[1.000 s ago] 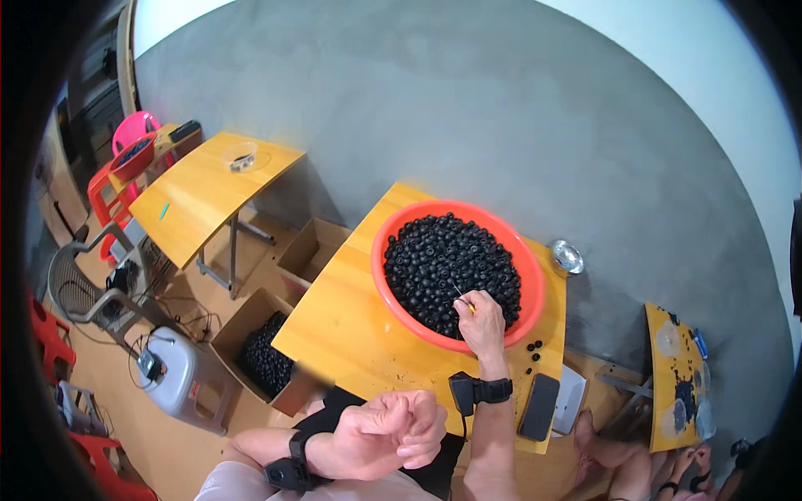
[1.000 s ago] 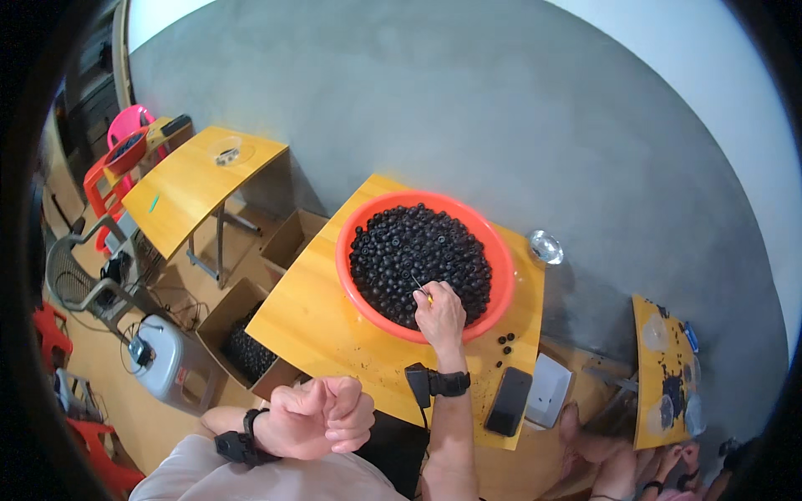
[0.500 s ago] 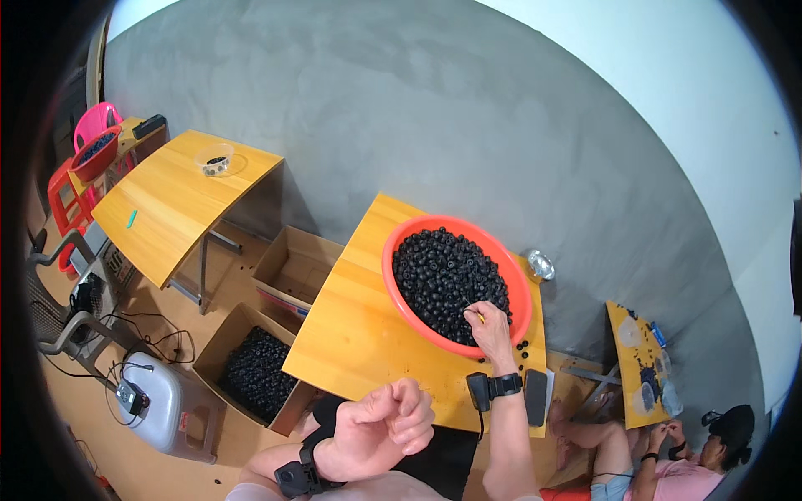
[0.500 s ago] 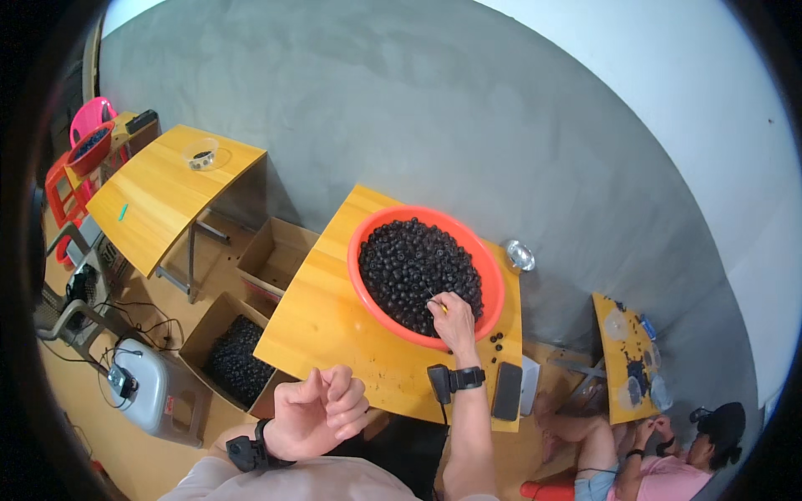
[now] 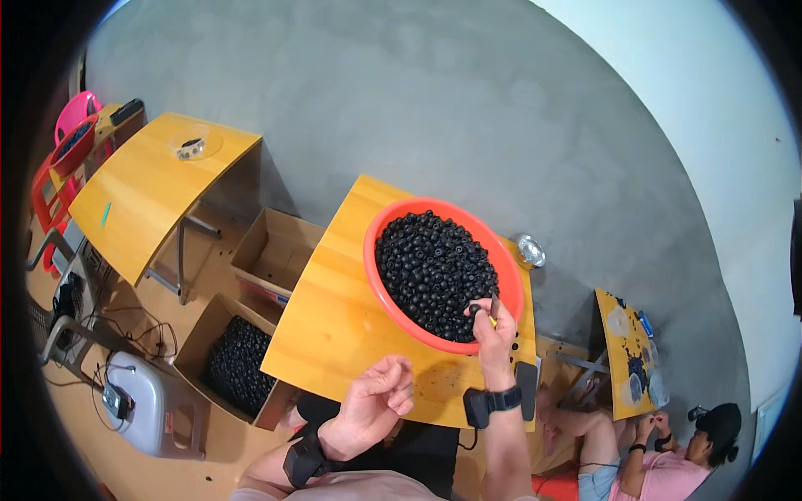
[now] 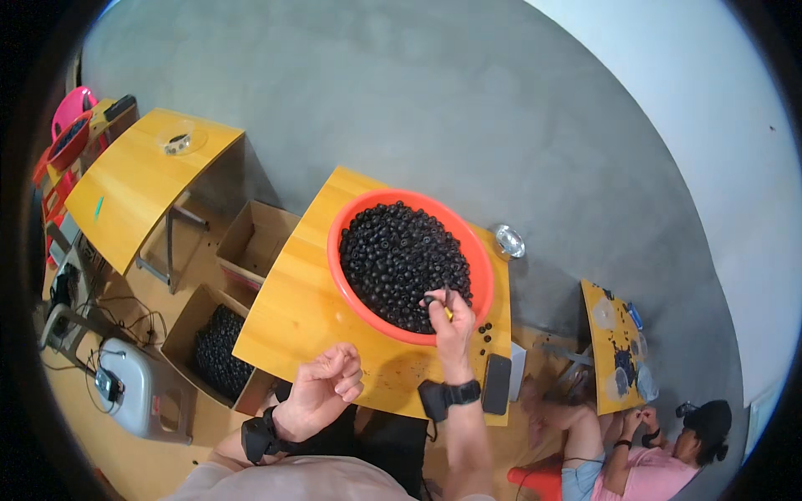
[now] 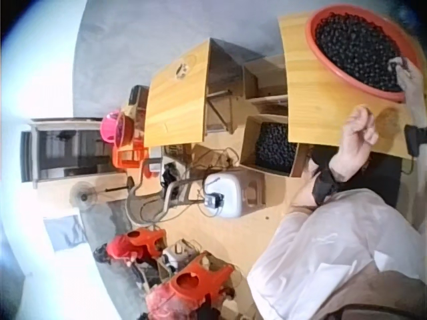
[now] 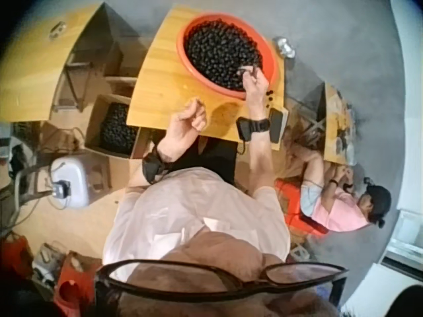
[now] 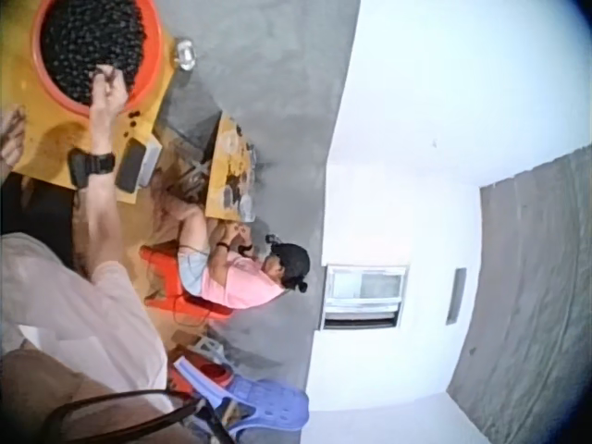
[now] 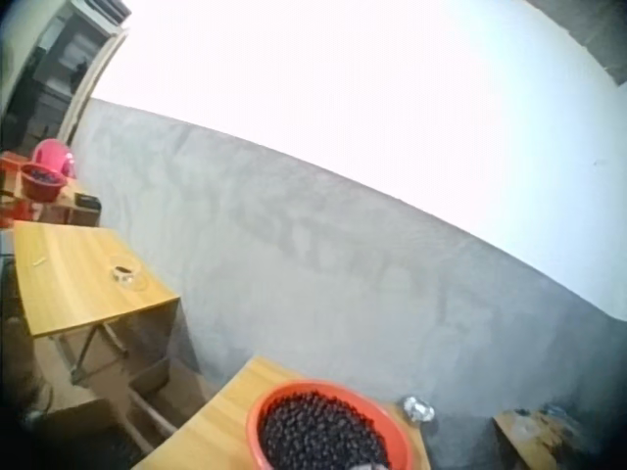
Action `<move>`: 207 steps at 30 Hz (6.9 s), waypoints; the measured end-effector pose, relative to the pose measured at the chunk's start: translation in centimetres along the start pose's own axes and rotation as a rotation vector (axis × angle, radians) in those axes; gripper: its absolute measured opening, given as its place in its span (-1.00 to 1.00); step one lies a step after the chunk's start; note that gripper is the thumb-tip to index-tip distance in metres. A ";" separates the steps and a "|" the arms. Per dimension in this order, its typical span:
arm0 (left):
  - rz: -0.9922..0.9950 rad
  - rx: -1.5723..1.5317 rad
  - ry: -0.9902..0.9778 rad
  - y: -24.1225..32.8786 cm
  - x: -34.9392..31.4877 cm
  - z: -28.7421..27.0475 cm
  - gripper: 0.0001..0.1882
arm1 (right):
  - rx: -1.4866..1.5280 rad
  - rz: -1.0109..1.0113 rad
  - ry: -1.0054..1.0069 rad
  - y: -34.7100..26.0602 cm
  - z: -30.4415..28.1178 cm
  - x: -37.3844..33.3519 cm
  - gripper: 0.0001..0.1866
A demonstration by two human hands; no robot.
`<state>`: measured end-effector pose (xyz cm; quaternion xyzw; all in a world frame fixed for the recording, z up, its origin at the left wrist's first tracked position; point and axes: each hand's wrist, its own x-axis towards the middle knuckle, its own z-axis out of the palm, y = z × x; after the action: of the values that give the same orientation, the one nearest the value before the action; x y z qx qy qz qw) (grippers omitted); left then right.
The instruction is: Inspecting and sorting small black plastic components.
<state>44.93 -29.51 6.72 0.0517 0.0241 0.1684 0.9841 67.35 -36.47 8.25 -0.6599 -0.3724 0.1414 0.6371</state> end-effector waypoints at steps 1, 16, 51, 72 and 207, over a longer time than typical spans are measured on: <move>0.006 -0.011 0.022 -0.9 0.0 -0.2 -0.80 | 0.022 -0.083 -0.046 -0.5 0.6 -1.5 -0.92; 0.018 0.292 0.008 -8.1 0.6 -5.0 -0.76 | 0.047 -0.374 -0.073 2.3 1.4 -13.6 -0.84; -0.052 0.105 0.008 0.1 -0.6 -14.2 -0.77 | -0.433 -0.366 -0.318 5.7 8.9 -12.4 -0.71; -0.067 0.274 0.005 -4.7 3.5 -14.3 -0.78 | -0.384 -0.425 -0.321 7.8 2.8 -11.0 -0.77; -0.094 0.292 0.082 -7.3 1.0 -13.1 -0.68 | -0.266 -0.389 -0.339 7.9 0.9 -14.0 -0.80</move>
<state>47.37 -34.78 -7.10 0.1859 0.0910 0.1188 0.9711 59.67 -44.51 -3.39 -0.6207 -0.6084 0.0749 0.4889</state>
